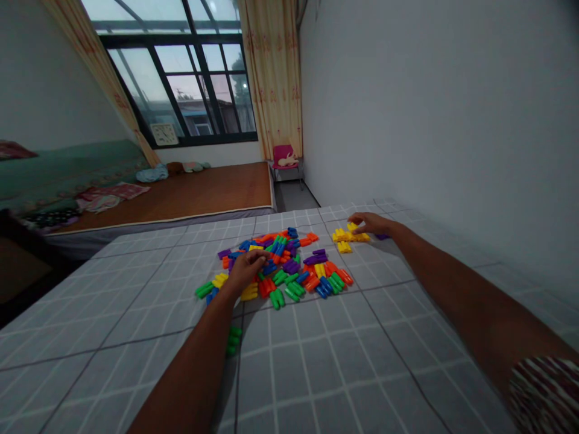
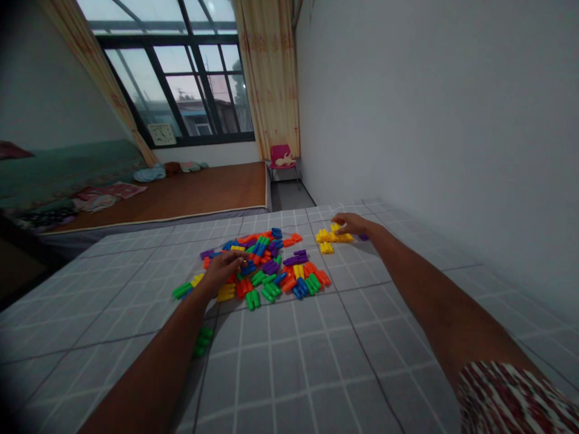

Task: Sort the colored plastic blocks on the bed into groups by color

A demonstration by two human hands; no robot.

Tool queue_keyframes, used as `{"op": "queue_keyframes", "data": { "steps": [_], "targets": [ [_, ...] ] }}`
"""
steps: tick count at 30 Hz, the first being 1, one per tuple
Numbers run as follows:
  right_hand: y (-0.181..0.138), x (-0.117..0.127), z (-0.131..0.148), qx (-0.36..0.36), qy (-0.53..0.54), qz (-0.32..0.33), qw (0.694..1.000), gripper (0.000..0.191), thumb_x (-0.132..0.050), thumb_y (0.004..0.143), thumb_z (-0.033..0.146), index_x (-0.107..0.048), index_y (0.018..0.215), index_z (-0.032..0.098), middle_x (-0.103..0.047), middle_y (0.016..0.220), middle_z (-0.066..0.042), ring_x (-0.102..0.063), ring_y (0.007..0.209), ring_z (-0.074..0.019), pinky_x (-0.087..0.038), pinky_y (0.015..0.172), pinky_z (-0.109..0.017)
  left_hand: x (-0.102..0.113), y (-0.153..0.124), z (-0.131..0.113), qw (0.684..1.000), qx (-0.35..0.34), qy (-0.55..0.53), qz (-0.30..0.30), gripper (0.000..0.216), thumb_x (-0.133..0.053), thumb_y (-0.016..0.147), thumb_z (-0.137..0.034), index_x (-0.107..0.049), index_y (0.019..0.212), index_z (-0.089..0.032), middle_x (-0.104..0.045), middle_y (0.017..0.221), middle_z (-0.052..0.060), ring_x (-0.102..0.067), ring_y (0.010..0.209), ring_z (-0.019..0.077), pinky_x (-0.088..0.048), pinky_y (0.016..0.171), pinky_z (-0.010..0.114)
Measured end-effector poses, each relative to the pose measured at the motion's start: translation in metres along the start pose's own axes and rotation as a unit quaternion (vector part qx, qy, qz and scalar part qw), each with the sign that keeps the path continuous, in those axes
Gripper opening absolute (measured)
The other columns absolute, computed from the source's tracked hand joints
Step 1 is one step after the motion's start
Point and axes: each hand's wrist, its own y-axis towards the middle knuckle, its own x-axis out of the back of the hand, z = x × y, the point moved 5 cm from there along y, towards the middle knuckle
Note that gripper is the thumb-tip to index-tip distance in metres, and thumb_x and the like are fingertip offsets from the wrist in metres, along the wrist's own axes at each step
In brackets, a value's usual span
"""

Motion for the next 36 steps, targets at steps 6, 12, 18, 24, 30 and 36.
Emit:
{"op": "queue_keyframes", "data": {
  "steps": [6,12,18,24,30,36],
  "targets": [
    [-0.016,-0.006,0.009,-0.017,0.001,-0.015,1.000,0.057,-0.073,0.066,0.042,-0.064,0.119,0.023,-0.066,0.120,-0.008,-0.063,0.100,-0.0252,-0.050,0.086,-0.036,0.018,0.001,-0.021,1.000,-0.013,0.002,-0.023,0.036,-0.062,0.072,-0.044,-0.068,0.093,-0.015,-0.070,0.081,0.006,-0.066,0.075,0.0202,-0.048,0.055,0.024],
    [-0.020,0.005,0.082,0.034,0.026,-0.144,0.989,0.040,-0.059,0.081,0.042,-0.065,0.116,0.023,-0.067,0.117,-0.009,-0.065,0.091,-0.0238,-0.051,0.082,-0.039,0.062,0.002,-0.021,0.992,-0.027,0.055,-0.112,0.036,-0.054,0.078,-0.038,-0.067,0.101,-0.013,-0.071,0.095,0.008,-0.067,0.076,0.0187,-0.050,0.057,0.025],
    [0.011,-0.065,0.237,0.232,0.027,-0.063,0.970,0.030,-0.057,0.086,0.028,-0.067,0.113,0.025,-0.070,0.110,-0.005,-0.063,0.101,-0.0214,-0.047,0.090,-0.035,0.053,0.002,0.011,0.950,-0.034,0.290,-0.112,0.033,-0.053,0.076,-0.017,-0.072,0.104,-0.016,-0.072,0.105,0.010,-0.062,0.104,0.0257,-0.047,0.094,0.039],
    [0.072,-0.113,0.308,0.270,-0.050,-0.091,0.957,0.043,-0.061,0.081,0.014,-0.061,0.123,0.020,-0.061,0.126,-0.011,-0.055,0.115,-0.0244,-0.041,0.098,-0.040,0.041,0.002,0.018,0.940,-0.039,0.329,-0.077,0.030,-0.055,0.071,-0.009,-0.078,0.088,-0.020,-0.074,0.096,0.008,-0.062,0.103,0.0252,-0.043,0.099,0.038],
    [0.073,-0.110,0.319,0.243,-0.088,-0.049,0.965,0.044,-0.071,0.075,0.022,-0.062,0.118,0.029,-0.068,0.103,-0.004,-0.062,0.088,-0.0221,-0.046,0.077,-0.032,0.042,0.003,0.021,0.938,-0.039,0.338,-0.069,0.036,-0.050,0.073,-0.009,-0.076,0.096,-0.019,-0.075,0.096,0.007,-0.066,0.094,0.0233,-0.049,0.088,0.033],
    [0.018,-0.053,0.262,0.174,-0.043,-0.150,0.972,0.031,-0.066,0.080,0.036,-0.063,0.109,0.025,-0.067,0.093,-0.004,-0.061,0.082,-0.0196,-0.044,0.072,-0.028,0.043,0.003,0.020,0.941,-0.036,0.330,-0.067,0.035,-0.050,0.071,-0.013,-0.077,0.093,-0.020,-0.076,0.094,0.006,-0.067,0.090,0.0244,-0.051,0.082,0.032]
  ]
}}
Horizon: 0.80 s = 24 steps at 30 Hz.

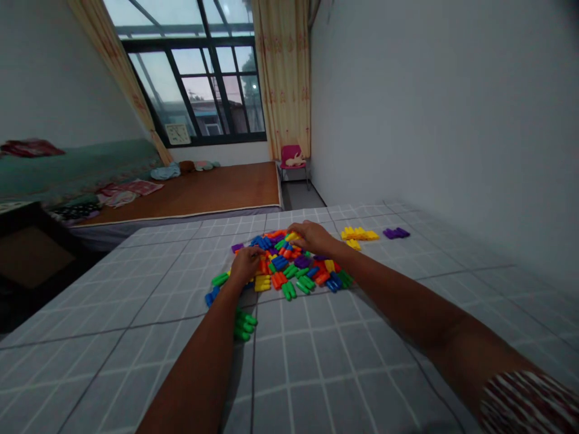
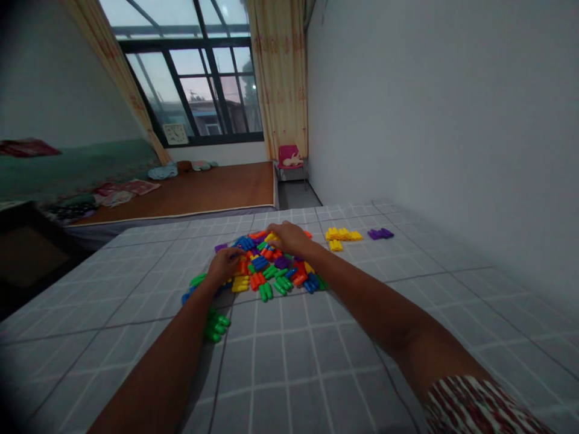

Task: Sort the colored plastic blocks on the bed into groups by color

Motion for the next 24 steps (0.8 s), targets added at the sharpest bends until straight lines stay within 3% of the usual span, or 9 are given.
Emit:
{"op": "queue_keyframes", "data": {
  "steps": [3,6,8,11,15,18,21,24],
  "targets": [
    [-0.046,0.037,-0.059,-0.071,0.065,-0.060,0.994,0.023,-0.064,0.080,0.036,-0.062,0.099,0.022,-0.067,0.088,-0.002,-0.062,0.079,-0.0175,-0.047,0.074,-0.030,0.002,0.000,-0.002,1.000,0.001,-0.002,0.005,0.035,-0.050,0.070,-0.014,-0.077,0.091,-0.021,-0.076,0.087,0.004,-0.067,0.087,0.0238,-0.051,0.079,0.031],
    [-0.096,0.065,-0.134,-0.200,0.129,-0.161,0.958,0.029,-0.064,0.077,0.042,-0.060,0.095,0.020,-0.067,0.093,-0.004,-0.063,0.080,-0.0179,-0.052,0.072,-0.032,0.002,0.001,-0.004,1.000,0.007,-0.001,0.012,0.035,-0.049,0.069,-0.016,-0.077,0.090,-0.020,-0.075,0.079,0.003,-0.067,0.081,0.0230,-0.051,0.075,0.030],
    [-0.125,0.072,-0.178,-0.273,0.167,-0.214,0.923,0.033,-0.063,0.075,0.046,-0.059,0.095,0.019,-0.068,0.093,-0.005,-0.065,0.079,-0.0184,-0.054,0.069,-0.034,0.002,0.001,-0.003,1.000,0.011,0.001,0.018,0.035,-0.048,0.070,-0.017,-0.077,0.091,-0.020,-0.074,0.076,0.003,-0.067,0.079,0.0225,-0.051,0.073,0.029],
    [-0.152,0.072,-0.218,-0.334,0.150,-0.249,0.897,0.036,-0.065,0.071,0.049,-0.061,0.091,0.019,-0.069,0.088,-0.006,-0.066,0.077,-0.0199,-0.056,0.069,-0.035,0.001,0.001,-0.003,1.000,0.001,0.006,0.018,0.036,-0.047,0.071,-0.020,-0.077,0.090,-0.020,-0.075,0.079,0.004,-0.067,0.079,0.0224,-0.051,0.074,0.030],
    [-0.170,0.075,-0.239,-0.395,0.095,-0.295,0.865,0.039,-0.058,0.075,0.050,-0.063,0.099,0.020,-0.069,0.080,-0.004,-0.064,0.068,-0.0196,-0.056,0.065,-0.036,0.002,0.002,-0.001,1.000,-0.008,0.006,0.011,0.035,-0.047,0.069,-0.022,-0.077,0.088,-0.021,-0.076,0.085,0.004,-0.066,0.081,0.0226,-0.050,0.074,0.030],
    [-0.175,0.077,-0.244,-0.417,0.116,-0.310,0.847,0.037,-0.047,0.080,0.043,-0.064,0.102,0.019,-0.068,0.081,-0.005,-0.063,0.064,-0.0184,-0.054,0.059,-0.032,0.002,0.002,0.000,1.000,0.005,0.011,0.020,0.038,-0.047,0.069,-0.024,-0.077,0.090,-0.020,-0.075,0.081,0.004,-0.065,0.071,0.0210,-0.048,0.065,0.028],
    [-0.167,0.071,-0.237,-0.384,0.115,-0.215,0.891,0.034,-0.040,0.082,0.037,-0.067,0.088,0.017,-0.067,0.074,-0.006,-0.062,0.061,-0.0172,-0.051,0.053,-0.028,0.002,0.003,-0.001,1.000,0.005,0.011,0.023,0.039,-0.046,0.068,-0.026,-0.077,0.091,-0.019,-0.075,0.080,0.003,-0.063,0.067,0.0197,-0.046,0.060,0.026],
    [-0.154,0.062,-0.220,-0.317,0.089,-0.093,0.940,0.028,-0.049,0.079,0.038,-0.069,0.075,0.019,-0.068,0.069,-0.004,-0.062,0.066,-0.0179,-0.051,0.062,-0.029,0.001,0.003,0.000,1.000,0.004,0.014,0.016,0.039,-0.045,0.068,-0.026,-0.077,0.089,-0.020,-0.074,0.078,0.003,-0.062,0.065,0.0191,-0.044,0.058,0.025]
  ]
}}
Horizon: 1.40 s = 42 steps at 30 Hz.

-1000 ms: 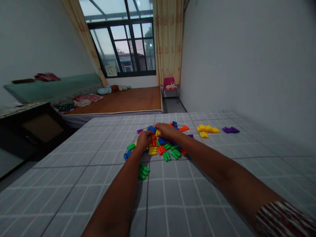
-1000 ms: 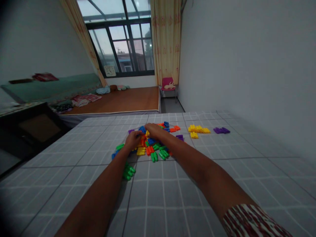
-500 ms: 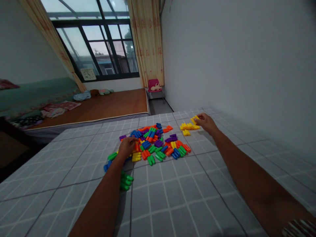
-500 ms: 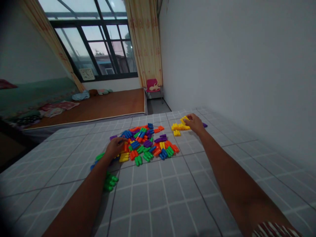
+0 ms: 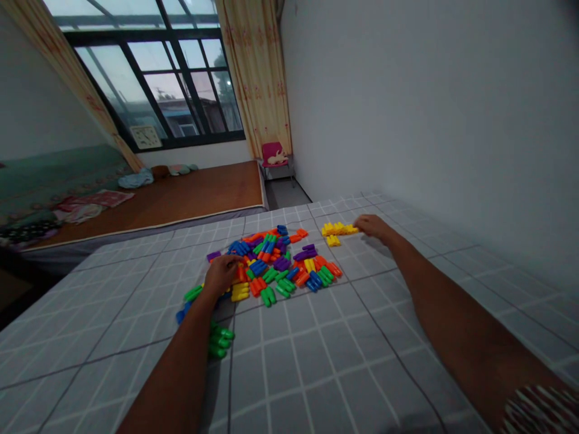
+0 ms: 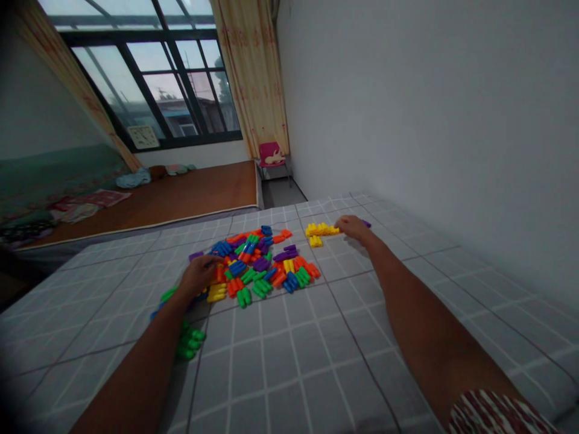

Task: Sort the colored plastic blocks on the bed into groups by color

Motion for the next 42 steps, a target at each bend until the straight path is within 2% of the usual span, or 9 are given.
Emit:
{"op": "queue_keyframes", "data": {
  "steps": [3,6,11,14,18,25,27,33,42],
  "targets": [
    [-0.001,-0.001,0.015,0.048,-0.078,-0.010,0.996,0.024,-0.055,0.080,0.036,-0.072,0.089,0.022,-0.072,0.093,-0.006,-0.064,0.088,-0.0226,-0.050,0.082,-0.035,-0.003,0.001,0.003,1.000,-0.004,0.004,0.003,0.039,-0.044,0.069,-0.027,-0.077,0.090,-0.020,-0.073,0.072,0.002,-0.059,0.060,0.0182,-0.042,0.054,0.024],
    [0.000,0.001,0.011,0.033,-0.185,-0.047,0.981,0.037,-0.052,0.083,0.026,-0.066,0.116,0.024,-0.065,0.121,-0.008,-0.060,0.108,-0.0256,-0.045,0.094,-0.040,-0.005,0.001,0.006,1.000,-0.005,0.005,0.011,0.041,-0.044,0.071,-0.028,-0.077,0.093,-0.020,-0.071,0.068,0.002,-0.059,0.060,0.0185,-0.042,0.054,0.024],
    [-0.001,-0.026,-0.013,0.035,-0.217,0.058,0.974,0.056,-0.054,0.082,0.022,-0.049,0.138,0.018,-0.053,0.139,-0.013,-0.053,0.122,-0.0289,-0.041,0.102,-0.043,-0.003,0.002,0.005,1.000,-0.008,0.000,0.005,0.039,-0.046,0.070,-0.026,-0.077,0.092,-0.020,-0.074,0.080,0.004,-0.063,0.069,0.0203,-0.045,0.060,0.025],
    [-0.001,-0.032,-0.016,0.045,-0.221,0.076,0.971,0.053,-0.056,0.082,0.027,-0.053,0.134,0.017,-0.055,0.136,-0.015,-0.054,0.121,-0.0292,-0.041,0.101,-0.042,-0.003,0.002,0.005,1.000,-0.010,0.005,0.012,0.039,-0.045,0.070,-0.026,-0.077,0.092,-0.019,-0.073,0.079,0.004,-0.061,0.064,0.0189,-0.044,0.058,0.025],
    [0.001,-0.019,-0.015,0.012,-0.246,0.096,0.964,0.049,-0.065,0.076,0.030,-0.062,0.124,0.016,-0.062,0.125,-0.016,-0.060,0.112,-0.0269,-0.045,0.095,-0.036,-0.005,0.002,0.007,0.999,0.000,0.018,0.027,0.042,-0.043,0.071,-0.026,-0.076,0.096,-0.017,-0.072,0.074,0.003,-0.059,0.061,0.0178,-0.043,0.057,0.025],
    [-0.010,-0.020,0.010,0.061,-0.137,0.278,0.949,0.020,-0.067,0.072,0.031,-0.074,0.089,0.022,-0.074,0.090,-0.003,-0.066,0.083,-0.0204,-0.050,0.076,-0.029,-0.006,0.002,0.005,0.999,-0.016,0.033,0.040,0.044,-0.041,0.072,-0.025,-0.075,0.097,-0.014,-0.072,0.076,0.004,-0.059,0.064,0.0173,-0.043,0.058,0.024],
    [-0.010,-0.021,0.022,0.078,-0.133,0.248,0.956,0.021,-0.063,0.076,0.036,-0.074,0.087,0.021,-0.074,0.087,-0.004,-0.066,0.081,-0.0199,-0.049,0.072,-0.028,-0.006,0.002,0.005,0.999,-0.018,0.029,0.040,0.044,-0.041,0.072,-0.025,-0.075,0.097,-0.014,-0.072,0.075,0.004,-0.059,0.064,0.0174,-0.043,0.059,0.025],
    [-0.012,-0.036,0.050,0.087,-0.218,0.120,0.965,0.033,-0.065,0.078,0.043,-0.070,0.106,0.026,-0.071,0.110,-0.005,-0.064,0.097,-0.0234,-0.046,0.077,-0.030,-0.005,0.002,0.003,0.999,-0.025,0.012,0.036,0.043,-0.042,0.072,-0.023,-0.075,0.097,-0.013,-0.074,0.084,0.006,-0.063,0.071,0.0188,-0.047,0.066,0.026],
    [-0.020,-0.050,0.047,0.072,-0.239,0.154,0.956,0.039,-0.072,0.068,0.054,-0.069,0.094,0.025,-0.072,0.096,-0.004,-0.066,0.085,-0.0230,-0.044,0.065,-0.029,-0.007,0.003,0.005,0.999,-0.022,0.013,0.034,0.042,-0.043,0.072,-0.021,-0.075,0.098,-0.014,-0.075,0.086,0.007,-0.065,0.075,0.0195,-0.049,0.068,0.027]
  ]
}}
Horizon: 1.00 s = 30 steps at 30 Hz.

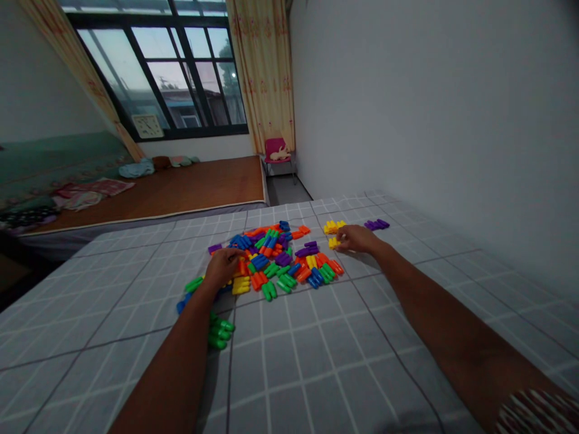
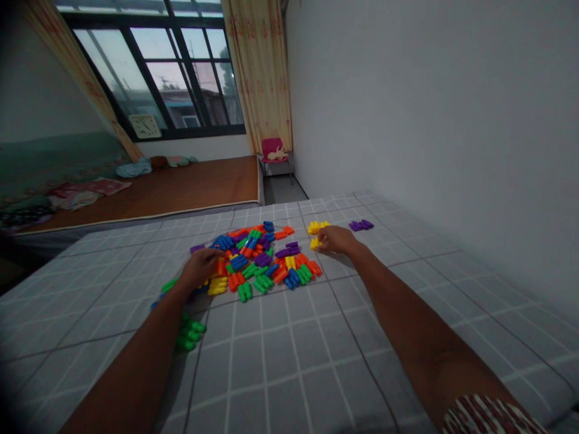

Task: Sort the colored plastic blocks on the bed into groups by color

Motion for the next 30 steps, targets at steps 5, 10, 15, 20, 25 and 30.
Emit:
{"op": "queue_keyframes", "data": {
  "steps": [5,10,15,20,25,30],
  "targets": [
    [0.014,0.021,-0.004,0.001,0.029,-0.088,0.996,0.039,-0.061,0.082,0.049,-0.065,0.113,0.025,-0.071,0.107,-0.006,-0.063,0.097,-0.0234,-0.047,0.076,-0.032,0.001,-0.001,-0.002,1.000,0.001,-0.004,-0.004,0.041,-0.043,0.072,-0.021,-0.076,0.096,-0.014,-0.075,0.085,0.007,-0.064,0.072,0.0192,-0.048,0.066,0.026],
    [0.043,0.019,0.002,0.007,-0.039,-0.036,0.999,0.058,-0.068,0.078,0.042,-0.053,0.133,0.032,-0.057,0.134,-0.009,-0.048,0.122,-0.0352,-0.042,0.093,-0.054,0.001,-0.002,-0.003,1.000,0.018,-0.009,-0.001,0.041,-0.043,0.073,-0.020,-0.076,0.098,-0.015,-0.074,0.082,0.005,-0.063,0.070,0.0180,-0.047,0.063,0.025],
    [0.054,0.027,-0.002,0.037,0.022,-0.033,0.999,0.046,-0.066,0.079,0.032,-0.061,0.124,0.029,-0.061,0.130,-0.006,-0.051,0.120,-0.0306,-0.041,0.097,-0.051,0.000,-0.003,-0.002,1.000,0.010,-0.009,-0.001,0.042,-0.042,0.072,-0.019,-0.076,0.098,-0.013,-0.073,0.080,0.005,-0.061,0.066,0.0169,-0.045,0.062,0.024],
    [0.027,0.039,-0.018,0.080,0.150,-0.010,0.985,0.052,-0.066,0.076,0.033,-0.060,0.127,0.022,-0.064,0.125,-0.009,-0.063,0.099,-0.0226,-0.050,0.087,-0.036,0.001,-0.004,-0.003,1.000,0.009,-0.006,-0.004,0.042,-0.043,0.072,-0.019,-0.076,0.097,-0.015,-0.073,0.081,0.004,-0.062,0.070,0.0175,-0.047,0.066,0.025],
    [-0.009,0.024,-0.027,0.081,0.100,0.089,0.988,0.050,-0.075,0.065,0.046,-0.070,0.110,0.024,-0.069,0.111,-0.006,-0.064,0.097,-0.0242,-0.050,0.083,-0.034,0.003,-0.004,-0.007,1.000,0.013,0.006,-0.001,0.042,-0.043,0.072,-0.020,-0.075,0.099,-0.014,-0.073,0.079,0.005,-0.062,0.068,0.0179,-0.047,0.065,0.026],
    [0.009,0.028,-0.039,0.038,0.111,0.003,0.993,0.044,-0.068,0.076,0.041,-0.067,0.116,0.023,-0.068,0.116,-0.008,-0.065,0.095,-0.0220,-0.051,0.083,-0.034,0.004,-0.005,-0.008,1.000,0.009,0.009,0.001,0.042,-0.042,0.072,-0.018,-0.076,0.098,-0.015,-0.074,0.087,0.006,-0.063,0.073,0.0183,-0.047,0.065,0.025]
  ]
}}
